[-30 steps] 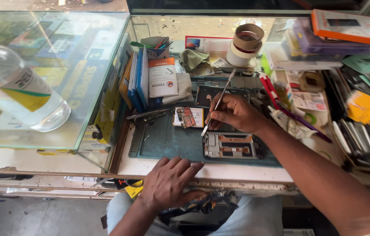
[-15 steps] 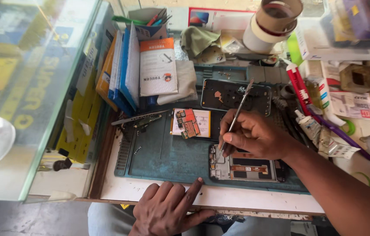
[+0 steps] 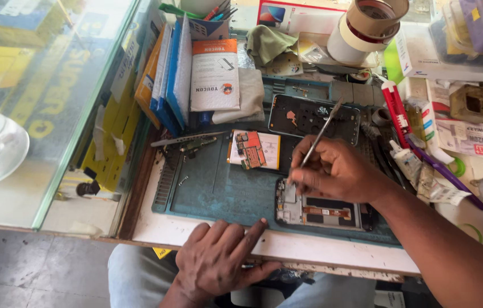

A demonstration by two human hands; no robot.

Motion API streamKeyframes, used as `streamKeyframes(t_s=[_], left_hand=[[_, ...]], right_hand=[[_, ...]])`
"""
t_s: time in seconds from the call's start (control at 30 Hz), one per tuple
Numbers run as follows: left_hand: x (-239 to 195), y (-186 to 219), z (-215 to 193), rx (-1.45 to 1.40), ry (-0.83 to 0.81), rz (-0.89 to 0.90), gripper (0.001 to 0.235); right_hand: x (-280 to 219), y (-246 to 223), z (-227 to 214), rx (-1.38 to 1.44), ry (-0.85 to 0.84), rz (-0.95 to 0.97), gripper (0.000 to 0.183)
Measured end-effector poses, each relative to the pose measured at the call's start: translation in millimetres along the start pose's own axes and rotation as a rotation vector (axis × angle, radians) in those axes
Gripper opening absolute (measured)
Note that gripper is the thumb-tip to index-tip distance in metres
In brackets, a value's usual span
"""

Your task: The person uses a small screwdriver to unscrew and remove components from a disassembled mobile phone on a cluttered workbench. They lift the motherboard and continue to manipulate internal parts with the screwdriver.

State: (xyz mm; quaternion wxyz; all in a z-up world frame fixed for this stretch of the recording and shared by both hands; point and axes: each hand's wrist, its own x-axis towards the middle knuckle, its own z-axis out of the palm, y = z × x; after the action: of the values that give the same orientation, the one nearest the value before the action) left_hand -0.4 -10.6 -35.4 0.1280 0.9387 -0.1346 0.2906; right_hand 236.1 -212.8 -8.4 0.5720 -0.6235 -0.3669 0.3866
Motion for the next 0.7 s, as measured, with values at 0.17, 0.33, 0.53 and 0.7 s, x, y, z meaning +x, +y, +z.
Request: streamKeyframes(t_s=[0.17, 0.33, 0.53, 0.7], left_hand=[[11, 5, -6, -0.069, -0.034, -0.088, 0.071], [13, 12, -3, -0.086, -0.042, -0.153, 0.079], [10, 11, -1, -0.068, -0.028, -0.116, 0.077], [5, 10, 5, -0.065, -0.006, -0.118, 0.071]], right_hand=[[0, -9, -9, 0.066, 0.077, -0.117, 0.040], [-7, -16, -9, -0.109, 0.287, -0.201, 0.046], [-5, -26, -5, 0.047, 0.500, -0.275, 0.046], [-3, -24, -13, 0.074, 0.445, -0.274, 0.036]])
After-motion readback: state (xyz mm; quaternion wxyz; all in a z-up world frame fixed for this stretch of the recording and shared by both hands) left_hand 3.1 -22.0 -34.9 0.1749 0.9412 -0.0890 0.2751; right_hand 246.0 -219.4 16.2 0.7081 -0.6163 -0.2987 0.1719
